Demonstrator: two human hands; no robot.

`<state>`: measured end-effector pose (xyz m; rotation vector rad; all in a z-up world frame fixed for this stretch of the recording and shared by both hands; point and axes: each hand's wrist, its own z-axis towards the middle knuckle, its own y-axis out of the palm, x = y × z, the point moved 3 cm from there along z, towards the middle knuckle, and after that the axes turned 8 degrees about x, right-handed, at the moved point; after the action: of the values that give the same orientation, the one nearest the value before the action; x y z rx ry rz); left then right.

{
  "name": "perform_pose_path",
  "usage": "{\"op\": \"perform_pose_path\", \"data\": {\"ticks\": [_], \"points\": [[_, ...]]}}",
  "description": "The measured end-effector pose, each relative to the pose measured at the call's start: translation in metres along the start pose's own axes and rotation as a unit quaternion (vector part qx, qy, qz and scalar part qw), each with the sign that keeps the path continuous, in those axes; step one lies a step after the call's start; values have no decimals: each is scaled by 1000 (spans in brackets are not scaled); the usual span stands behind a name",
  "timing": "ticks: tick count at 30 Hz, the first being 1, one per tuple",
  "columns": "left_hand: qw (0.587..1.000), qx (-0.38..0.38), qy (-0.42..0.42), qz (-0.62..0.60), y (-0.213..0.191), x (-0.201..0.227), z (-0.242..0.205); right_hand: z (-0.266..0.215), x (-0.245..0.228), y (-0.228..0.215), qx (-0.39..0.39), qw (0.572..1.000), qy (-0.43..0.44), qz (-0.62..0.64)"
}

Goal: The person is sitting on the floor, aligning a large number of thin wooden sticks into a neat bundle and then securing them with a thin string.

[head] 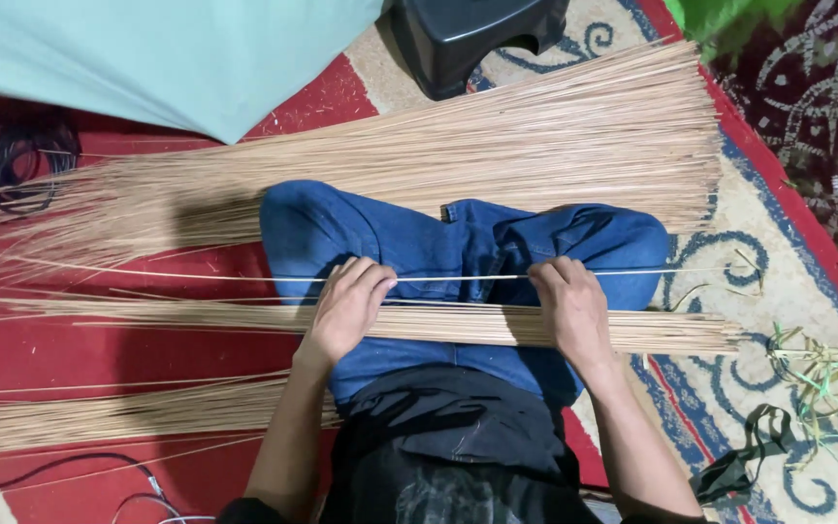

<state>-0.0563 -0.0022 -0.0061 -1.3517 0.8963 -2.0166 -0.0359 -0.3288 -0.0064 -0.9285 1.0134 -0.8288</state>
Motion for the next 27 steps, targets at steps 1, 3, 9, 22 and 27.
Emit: {"op": "perform_pose_path", "data": {"ticks": [1, 3, 9, 22, 27], "points": [[1000, -1, -3, 1, -3, 1, -6, -6, -4, -2, -2, 1000, -1, 2], [999, -32, -32, -19, -6, 3, -20, -18, -13, -8, -24, 1000, -11, 0], [999, -11, -39, -15, -5, 1, -48, -52, -20, 0, -39, 999, -12, -1], [992, 64, -51, 91, -1, 21, -62, -74, -12, 16, -43, 998, -9, -45], [989, 90, -37, 108, -1, 4, -70, -75, 4, 16, -19, 998, 23, -62]]}}
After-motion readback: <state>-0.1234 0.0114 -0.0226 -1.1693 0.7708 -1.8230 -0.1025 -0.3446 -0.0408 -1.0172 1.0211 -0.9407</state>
